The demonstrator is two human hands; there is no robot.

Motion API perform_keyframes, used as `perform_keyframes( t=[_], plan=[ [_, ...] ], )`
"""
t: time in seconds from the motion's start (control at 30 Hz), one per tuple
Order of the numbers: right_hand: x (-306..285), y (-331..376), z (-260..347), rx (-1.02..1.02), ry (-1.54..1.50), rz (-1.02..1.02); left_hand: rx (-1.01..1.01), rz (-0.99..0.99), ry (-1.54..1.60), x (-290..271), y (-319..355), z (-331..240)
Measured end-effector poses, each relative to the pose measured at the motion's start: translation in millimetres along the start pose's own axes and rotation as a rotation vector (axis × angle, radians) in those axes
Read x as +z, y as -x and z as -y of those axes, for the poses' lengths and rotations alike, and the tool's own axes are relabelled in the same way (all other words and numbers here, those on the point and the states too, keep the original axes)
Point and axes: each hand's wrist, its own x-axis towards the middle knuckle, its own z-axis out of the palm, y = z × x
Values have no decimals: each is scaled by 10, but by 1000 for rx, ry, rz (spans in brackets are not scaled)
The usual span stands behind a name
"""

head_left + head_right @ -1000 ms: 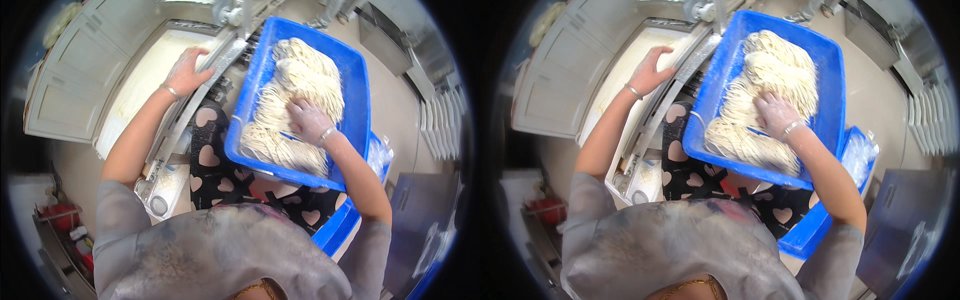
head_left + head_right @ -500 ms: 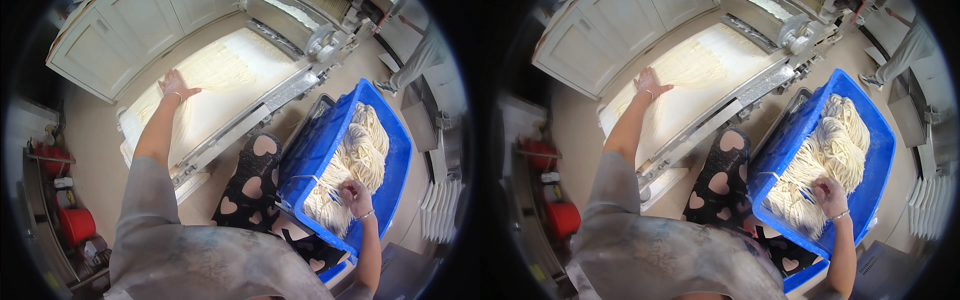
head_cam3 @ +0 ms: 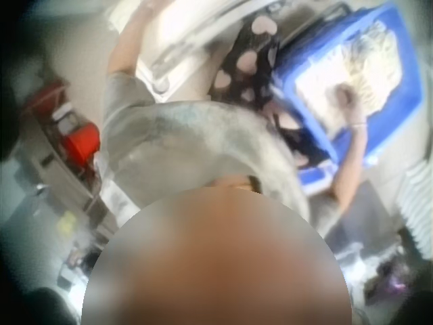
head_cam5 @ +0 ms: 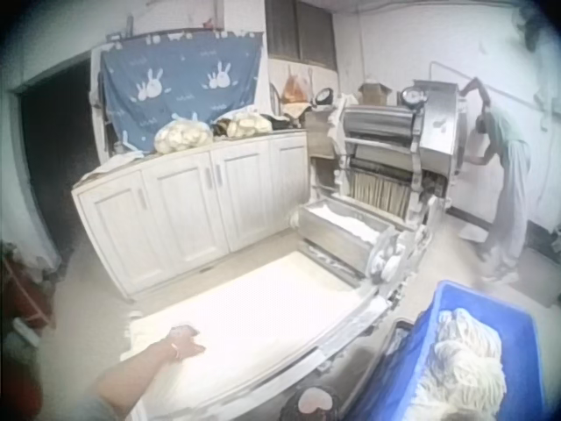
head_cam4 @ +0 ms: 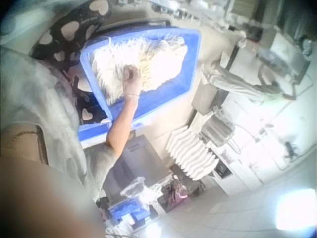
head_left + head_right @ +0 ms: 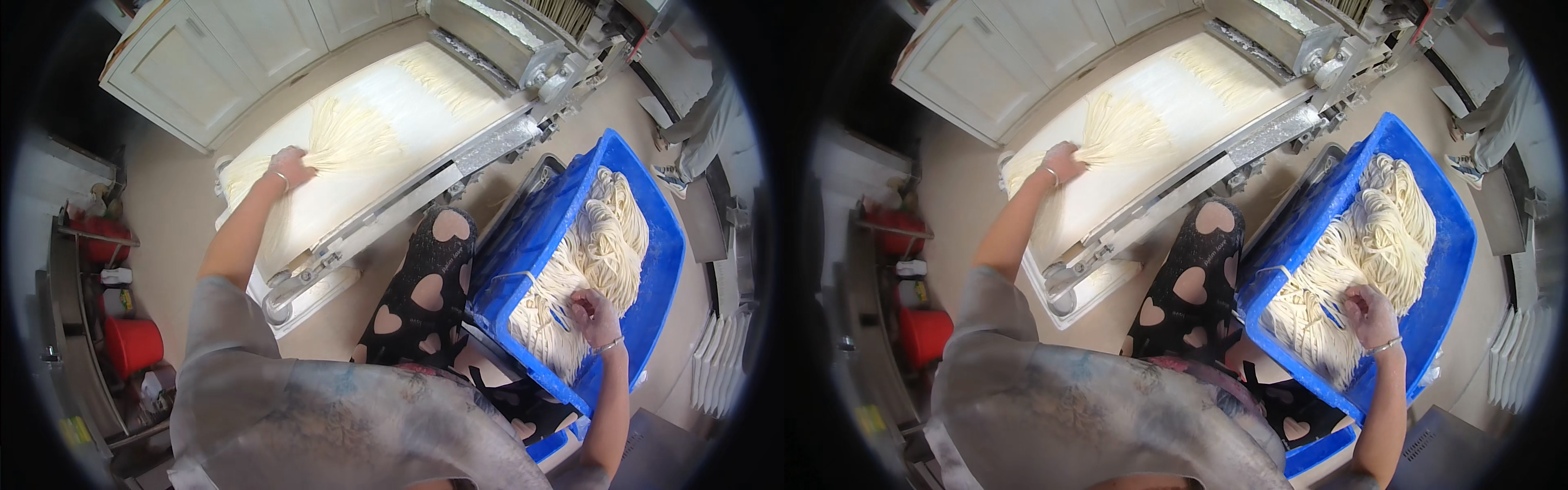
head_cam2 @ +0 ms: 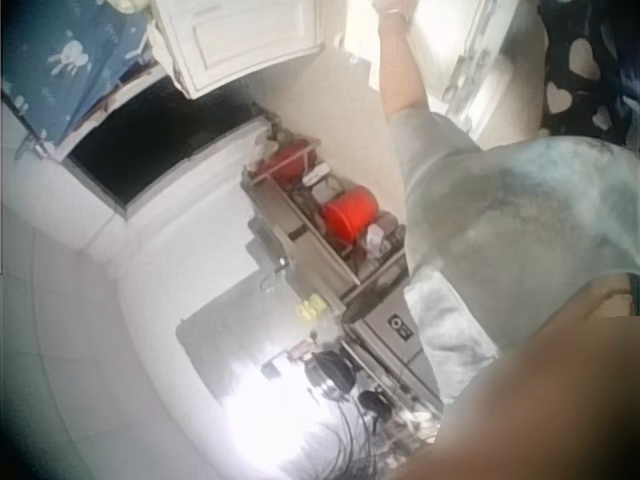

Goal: The person collects freshly cut noodles from a machine, places them into a blue tray, and then weighs and packs them into plastic bags. The person uses a digital scale to measure portions and places the sealed bags into a white basket.

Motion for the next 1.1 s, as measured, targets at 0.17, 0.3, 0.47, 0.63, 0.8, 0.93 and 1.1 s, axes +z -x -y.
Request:
perform_keyframes(
  t=[0.17, 0.3, 0.47, 0.63, 0.8, 0.93, 1.1],
  plan=[
    [-39, 35, -25, -63, 87, 15, -162, 167, 547, -427, 106, 273],
    [-157, 5, 106, -106, 64, -125, -62, 9, 287, -1056, 257, -307],
    [-480, 12, 855, -521, 80, -429, 544, -44, 214, -2045, 807, -1870],
    [-790, 20, 1715, -880, 64, -717, 1118, 57, 444, -2447, 1507, -3412],
    [-898, 108, 1482, -449, 366, -736, 1222, 335, 751, -2034, 1631, -4333],
    [-661, 230, 765, 69, 595, -281, 706, 702, 886, -1092, 1510, -4541],
    [-210, 220, 125, -93, 659, -1, 948, 245, 751, -557, 1133, -4211]
  ],
)
